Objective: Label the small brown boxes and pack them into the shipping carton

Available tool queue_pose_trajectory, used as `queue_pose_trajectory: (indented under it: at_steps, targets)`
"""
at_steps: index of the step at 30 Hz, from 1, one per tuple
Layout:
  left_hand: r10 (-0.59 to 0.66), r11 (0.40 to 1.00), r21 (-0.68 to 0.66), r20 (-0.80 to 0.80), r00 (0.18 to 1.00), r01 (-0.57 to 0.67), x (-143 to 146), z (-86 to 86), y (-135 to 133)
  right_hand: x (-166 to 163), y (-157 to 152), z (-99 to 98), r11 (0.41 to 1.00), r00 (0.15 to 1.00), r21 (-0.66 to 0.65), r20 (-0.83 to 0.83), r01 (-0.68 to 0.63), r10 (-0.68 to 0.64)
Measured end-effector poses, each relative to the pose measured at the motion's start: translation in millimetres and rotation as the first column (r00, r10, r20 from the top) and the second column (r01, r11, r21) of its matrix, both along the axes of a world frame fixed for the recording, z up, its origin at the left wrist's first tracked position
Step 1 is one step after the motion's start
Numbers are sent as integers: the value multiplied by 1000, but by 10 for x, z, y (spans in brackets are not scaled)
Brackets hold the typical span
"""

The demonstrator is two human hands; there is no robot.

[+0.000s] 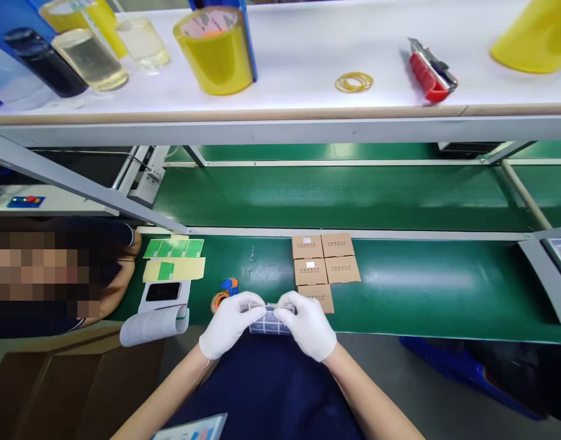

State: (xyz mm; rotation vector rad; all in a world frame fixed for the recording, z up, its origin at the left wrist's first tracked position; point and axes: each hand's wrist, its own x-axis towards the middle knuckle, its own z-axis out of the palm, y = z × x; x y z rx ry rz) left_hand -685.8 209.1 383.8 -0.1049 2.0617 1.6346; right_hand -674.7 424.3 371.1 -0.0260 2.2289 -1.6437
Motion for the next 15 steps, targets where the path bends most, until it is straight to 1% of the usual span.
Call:
queue_pose_trajectory:
  at_steps: [2, 3, 8, 12, 15]
  targets:
    - [20, 997, 68, 26, 999, -21, -6, -40, 30, 2, 12, 16, 999, 999, -12, 6, 31, -31]
    - [23, 996, 81, 29, 999, -25, -5, -52, 45, 0, 16, 27, 999, 999, -26, 10, 41, -40]
    - [10, 996, 88, -7, 1000, -9, 22, -26, 91, -2, 13, 44, 990, 1000, -137, 12, 15, -13]
    - [28, 995, 100, -11, 1000, -27, 52, 3, 83, -2, -29, 8, 982, 999, -186, 32, 39, -34]
    - [46, 998, 52, -26, 999, -45, 70, -18, 63, -15, -66, -10, 982, 997, -182, 61, 49, -39]
